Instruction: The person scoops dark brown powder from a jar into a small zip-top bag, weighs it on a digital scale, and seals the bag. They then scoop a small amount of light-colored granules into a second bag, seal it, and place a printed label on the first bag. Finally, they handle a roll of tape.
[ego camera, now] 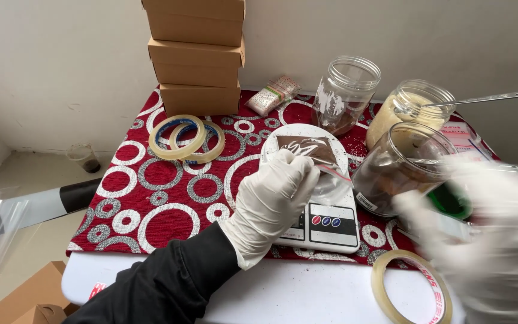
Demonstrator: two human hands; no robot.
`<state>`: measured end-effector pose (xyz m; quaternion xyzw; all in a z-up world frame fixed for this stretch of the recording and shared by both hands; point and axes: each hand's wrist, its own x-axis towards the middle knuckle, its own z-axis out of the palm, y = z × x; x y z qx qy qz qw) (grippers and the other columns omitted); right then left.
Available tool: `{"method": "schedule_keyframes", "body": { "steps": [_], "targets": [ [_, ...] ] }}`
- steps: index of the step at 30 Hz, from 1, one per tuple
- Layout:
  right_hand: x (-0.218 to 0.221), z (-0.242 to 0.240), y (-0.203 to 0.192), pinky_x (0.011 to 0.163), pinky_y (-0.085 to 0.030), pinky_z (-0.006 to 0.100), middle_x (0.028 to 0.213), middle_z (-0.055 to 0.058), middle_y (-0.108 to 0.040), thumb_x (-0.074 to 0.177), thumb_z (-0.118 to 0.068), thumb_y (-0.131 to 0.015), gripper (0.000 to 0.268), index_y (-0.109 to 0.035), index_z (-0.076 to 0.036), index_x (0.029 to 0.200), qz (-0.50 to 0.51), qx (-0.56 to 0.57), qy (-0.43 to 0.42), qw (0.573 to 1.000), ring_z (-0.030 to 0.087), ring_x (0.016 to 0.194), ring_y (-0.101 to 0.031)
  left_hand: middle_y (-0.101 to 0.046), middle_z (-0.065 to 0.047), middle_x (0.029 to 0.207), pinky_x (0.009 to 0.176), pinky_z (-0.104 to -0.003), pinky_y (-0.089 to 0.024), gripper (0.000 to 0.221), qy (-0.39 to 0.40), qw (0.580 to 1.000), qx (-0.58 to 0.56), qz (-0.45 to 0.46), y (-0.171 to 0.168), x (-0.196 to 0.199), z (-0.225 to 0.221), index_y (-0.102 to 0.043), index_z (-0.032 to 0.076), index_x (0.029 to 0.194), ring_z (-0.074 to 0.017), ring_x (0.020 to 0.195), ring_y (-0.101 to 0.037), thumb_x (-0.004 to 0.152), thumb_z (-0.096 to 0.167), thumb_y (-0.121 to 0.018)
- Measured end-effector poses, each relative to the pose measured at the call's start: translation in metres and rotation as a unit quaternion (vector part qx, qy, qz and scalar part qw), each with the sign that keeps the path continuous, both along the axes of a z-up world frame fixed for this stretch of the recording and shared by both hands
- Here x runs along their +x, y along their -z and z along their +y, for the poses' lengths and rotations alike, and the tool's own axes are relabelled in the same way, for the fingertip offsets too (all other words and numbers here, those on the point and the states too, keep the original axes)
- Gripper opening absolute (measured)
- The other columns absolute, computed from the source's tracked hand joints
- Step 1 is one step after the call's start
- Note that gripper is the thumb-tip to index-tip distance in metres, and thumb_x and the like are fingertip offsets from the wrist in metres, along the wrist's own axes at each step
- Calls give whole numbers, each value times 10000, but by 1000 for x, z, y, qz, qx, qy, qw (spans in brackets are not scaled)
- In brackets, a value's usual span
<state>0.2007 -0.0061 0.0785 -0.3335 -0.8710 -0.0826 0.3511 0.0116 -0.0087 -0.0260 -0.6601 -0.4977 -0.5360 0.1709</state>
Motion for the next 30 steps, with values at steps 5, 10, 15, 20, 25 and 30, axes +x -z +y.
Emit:
{"method": "schedule_keyframes", "body": {
  "steps": [5, 10, 15, 20, 25, 30],
  "targets": [
    [86, 87, 42, 757, -437, 300, 900, 70, -588, 951, -281, -594, 343, -590, -102, 1244, 242, -324, 177, 897, 177, 740, -548, -394, -49, 720, 957, -409, -412, 142, 19, 999, 37, 0, 1, -2, 1, -477, 55, 824, -199, 606, -367, 946, 8, -534],
    [52, 75, 12, 804, -446, 185, 1196, 37, -621, 986, -122, -554, 241, -545, -49, 1216, 280, -342, 83, 893, 51, 825, -511, -498, -32, 837, 579, -260, -419, 78, 36, 988, -19, -146, 3, 2, 5, -556, 118, 867, -132, 599, -463, 921, 74, -592],
    [29, 87, 16, 696, -432, 224, 803, 50, -684, 1037, -269, -549, 210, -690, -115, 1021, 178, -316, 101, 926, 87, 739, -592, -589, -25, 892, 572, -281, -474, 62, -4, 991, 29, -128, 25, 0, 23, -598, 133, 902, -152, 607, -556, 901, 161, -653],
    [32, 89, 18, 754, -497, 230, 860, 50, -686, 1066, -204, -475, 245, -677, -68, 1039, 133, -276, 63, 950, 119, 755, -631, -556, 14, 777, 612, -265, -447, 86, 41, 993, -1, -115, 14, -1, 10, -562, 118, 960, -141, 647, -496, 915, 100, -632],
    [36, 86, 16, 888, -496, 240, 995, 63, -692, 1036, -239, -423, 345, -696, -32, 993, 116, -310, 17, 943, 160, 850, -662, -514, -6, 715, 605, -297, -389, 144, 74, 993, 12, -96, 13, -1, 10, -522, 83, 814, -155, 626, -442, 925, 83, -614],
    [40, 72, 10, 772, -446, 268, 1074, 107, -654, 1080, -160, -392, 300, -642, 5, 1091, 176, -278, 22, 944, 167, 903, -585, -494, -24, 747, 564, -309, -400, 122, 63, 993, 18, -97, 15, -2, 12, -542, 87, 840, -168, 603, -433, 915, 109, -636]
  ]
}}
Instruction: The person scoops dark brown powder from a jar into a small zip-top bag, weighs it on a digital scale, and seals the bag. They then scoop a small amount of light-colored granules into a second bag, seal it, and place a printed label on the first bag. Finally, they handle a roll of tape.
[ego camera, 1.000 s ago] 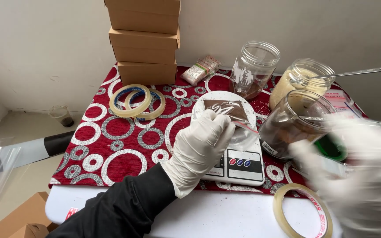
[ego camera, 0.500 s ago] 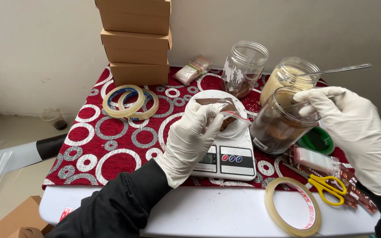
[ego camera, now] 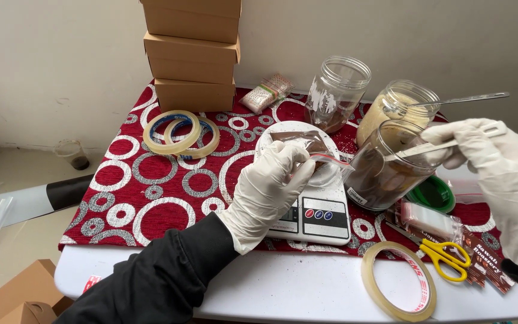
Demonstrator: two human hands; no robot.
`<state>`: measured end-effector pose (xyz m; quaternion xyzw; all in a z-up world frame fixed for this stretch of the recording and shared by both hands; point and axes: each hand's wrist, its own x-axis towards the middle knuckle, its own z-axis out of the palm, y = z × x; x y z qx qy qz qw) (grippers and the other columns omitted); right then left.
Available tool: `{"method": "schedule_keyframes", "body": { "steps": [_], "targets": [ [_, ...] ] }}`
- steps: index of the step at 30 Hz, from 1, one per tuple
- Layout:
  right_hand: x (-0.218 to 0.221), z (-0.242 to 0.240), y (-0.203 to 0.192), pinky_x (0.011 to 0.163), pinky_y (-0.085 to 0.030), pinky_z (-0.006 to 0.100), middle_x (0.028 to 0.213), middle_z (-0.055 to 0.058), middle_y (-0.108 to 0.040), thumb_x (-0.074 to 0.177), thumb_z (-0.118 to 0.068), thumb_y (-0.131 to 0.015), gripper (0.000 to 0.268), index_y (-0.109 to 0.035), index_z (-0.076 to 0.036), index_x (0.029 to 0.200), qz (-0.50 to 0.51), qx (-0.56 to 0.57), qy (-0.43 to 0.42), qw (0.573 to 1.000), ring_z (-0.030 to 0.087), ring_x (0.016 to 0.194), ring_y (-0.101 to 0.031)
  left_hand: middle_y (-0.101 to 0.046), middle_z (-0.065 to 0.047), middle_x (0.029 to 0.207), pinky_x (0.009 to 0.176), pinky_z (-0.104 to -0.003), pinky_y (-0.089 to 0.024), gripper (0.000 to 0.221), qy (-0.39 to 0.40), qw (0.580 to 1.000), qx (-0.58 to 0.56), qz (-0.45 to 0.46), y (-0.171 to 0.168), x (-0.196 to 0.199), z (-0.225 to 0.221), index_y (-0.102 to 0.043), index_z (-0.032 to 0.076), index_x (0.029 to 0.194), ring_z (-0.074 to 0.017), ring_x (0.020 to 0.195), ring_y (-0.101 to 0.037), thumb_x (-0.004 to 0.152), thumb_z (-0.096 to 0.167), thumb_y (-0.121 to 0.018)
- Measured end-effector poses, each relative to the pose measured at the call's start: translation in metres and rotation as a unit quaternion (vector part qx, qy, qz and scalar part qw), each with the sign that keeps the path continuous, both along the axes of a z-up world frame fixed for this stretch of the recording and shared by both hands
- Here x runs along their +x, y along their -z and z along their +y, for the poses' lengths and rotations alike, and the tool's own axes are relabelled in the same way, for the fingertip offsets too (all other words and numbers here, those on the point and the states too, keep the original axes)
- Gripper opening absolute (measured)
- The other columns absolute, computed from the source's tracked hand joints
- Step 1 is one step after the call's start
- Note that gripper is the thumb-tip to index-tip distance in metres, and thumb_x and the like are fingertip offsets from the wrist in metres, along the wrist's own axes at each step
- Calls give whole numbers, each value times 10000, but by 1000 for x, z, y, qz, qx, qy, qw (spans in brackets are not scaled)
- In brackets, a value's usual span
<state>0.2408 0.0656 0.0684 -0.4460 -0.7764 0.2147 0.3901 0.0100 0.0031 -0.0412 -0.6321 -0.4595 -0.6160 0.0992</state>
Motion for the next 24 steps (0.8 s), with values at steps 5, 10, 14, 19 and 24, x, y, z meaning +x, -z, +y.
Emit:
{"method": "schedule_keyframes", "body": {
  "steps": [5, 10, 14, 19, 24],
  "targets": [
    [75, 79, 55, 595, -329, 178, 898, 92, -615, 1111, -332, -409, 351, -611, -51, 1165, 168, -122, -56, 977, 101, 721, -499, -477, 4, 705, 777, -355, -409, 169, 0, 1000, 26, -3, -2, 2, 1, -507, 90, 791, -166, 606, -413, 907, 88, -629],
    [93, 70, 72, 804, -520, 135, 938, 65, -627, 1090, -297, -495, 251, -621, -81, 1100, 360, -190, -43, 913, 71, 883, -626, -439, 41, 730, 660, -258, -468, 246, -65, 997, 12, 27, -10, 6, -2, -490, 157, 798, -147, 678, -440, 885, 257, -697],
    [99, 64, 70, 873, -549, 129, 979, 55, -641, 1042, -390, -549, 293, -611, -122, 1139, 389, -151, -28, 908, 65, 913, -639, -479, 24, 712, 667, -289, -444, 192, -58, 997, 18, 37, -12, 8, 2, -510, 131, 815, -152, 633, -447, 894, 169, -681],
    [112, 64, 60, 784, -476, 116, 1004, -72, -643, 1059, -484, -477, 296, -578, -253, 1212, 322, -110, -17, 940, 0, 841, -605, -542, 2, 770, 574, -265, -419, 184, -10, 1000, -20, -16, -21, 14, -2, -522, 135, 796, -130, 627, -485, 885, 183, -676],
    [90, 36, 47, 790, -409, 115, 926, -42, -624, 1041, -310, -524, 157, -583, -203, 1140, 368, -121, -68, 919, 6, 805, -504, -627, -24, 829, 839, -325, -426, 163, -7, 1000, 12, 3, -23, 10, -2, -528, 92, 792, -198, 794, -586, 901, 146, -638]
  ]
}}
